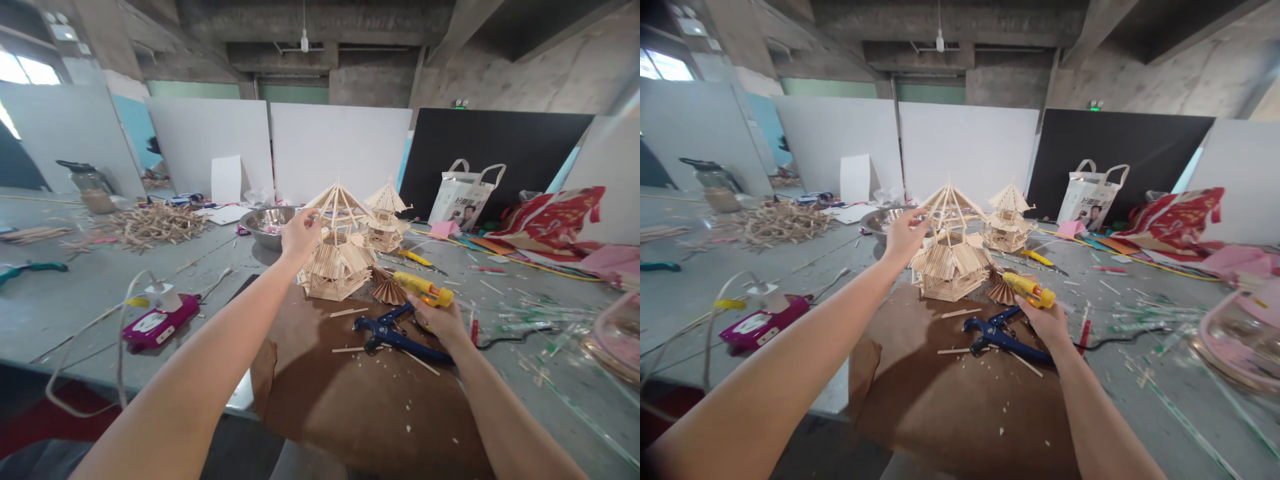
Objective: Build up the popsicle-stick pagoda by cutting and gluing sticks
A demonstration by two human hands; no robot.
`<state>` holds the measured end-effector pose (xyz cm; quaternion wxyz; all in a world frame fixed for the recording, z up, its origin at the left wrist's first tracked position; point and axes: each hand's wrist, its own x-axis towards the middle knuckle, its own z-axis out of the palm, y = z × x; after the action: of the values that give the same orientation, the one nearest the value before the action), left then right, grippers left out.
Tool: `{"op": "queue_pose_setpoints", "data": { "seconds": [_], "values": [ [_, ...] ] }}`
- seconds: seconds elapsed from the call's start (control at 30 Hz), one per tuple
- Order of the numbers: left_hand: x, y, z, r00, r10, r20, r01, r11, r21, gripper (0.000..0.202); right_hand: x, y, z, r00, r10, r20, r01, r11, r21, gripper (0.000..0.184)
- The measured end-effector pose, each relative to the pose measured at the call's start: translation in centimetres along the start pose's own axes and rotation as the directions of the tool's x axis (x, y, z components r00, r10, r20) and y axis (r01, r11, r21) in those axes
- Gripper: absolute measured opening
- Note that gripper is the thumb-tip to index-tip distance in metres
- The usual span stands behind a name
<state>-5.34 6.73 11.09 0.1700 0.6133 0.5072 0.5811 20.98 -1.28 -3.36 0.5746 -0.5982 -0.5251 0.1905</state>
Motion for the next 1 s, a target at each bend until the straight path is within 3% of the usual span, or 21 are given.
{"op": "queue_pose_setpoints", "data": {
  "seconds": [0.2, 0.33, 0.47, 0.7, 0.77, 0.87, 0.93, 1.0],
  "values": [
    [-0.2, 0.5, 0.1, 0.993, -0.115, -0.01, 0.113, 0.989, -0.096, 0.018, 0.0, 0.0, 0.1, 1.0, -0.006, 0.004, 0.006, 1.0, -0.025, 0.04],
    [-0.2, 0.6, 0.1, 0.994, -0.112, 0.021, 0.113, 0.99, -0.081, 0.016, 0.0, 0.1, 0.0, 1.0, -0.008, -0.011, 0.007, 0.999, -0.037, 0.042],
    [-0.5, 0.7, -0.2, 0.997, -0.072, -0.016, 0.071, 0.996, -0.062, 0.016, 0.0, 0.1, -0.1, 1.0, 0.013, -0.019, -0.015, 0.998, -0.058, 0.042],
    [-4.3, -0.4, -0.9, 0.982, -0.116, -0.15, 0.096, 0.986, -0.138, 0.011, 0.0, 0.0, -0.1, 0.998, 0.056, -0.02, -0.057, 0.997, -0.057, 0.042],
    [-5.9, -1.3, -0.6, 0.993, -0.069, -0.095, 0.057, 0.991, -0.122, 0.009, 0.0, -0.2, -0.1, 0.997, 0.072, -0.02, -0.073, 0.996, -0.054, 0.042],
    [-8.2, -3.0, 0.4, 0.991, 0.072, 0.111, -0.07, 0.997, -0.019, 0.007, -0.1, -0.5, -0.2, 0.996, 0.084, -0.019, -0.084, 0.995, -0.055, 0.041],
    [-9.5, -4.2, 1.2, 0.951, 0.134, 0.278, -0.165, 0.982, 0.092, 0.01, 0.0, -0.6, -0.2, 0.998, 0.064, -0.019, -0.065, 0.997, -0.053, 0.039],
    [-10.4, -5.0, 1.8, 0.867, 0.178, 0.465, -0.298, 0.934, 0.198, 0.011, 0.0, -0.6, -0.3, 0.999, 0.041, -0.018, -0.042, 0.997, -0.065, 0.039]
  ]
}}
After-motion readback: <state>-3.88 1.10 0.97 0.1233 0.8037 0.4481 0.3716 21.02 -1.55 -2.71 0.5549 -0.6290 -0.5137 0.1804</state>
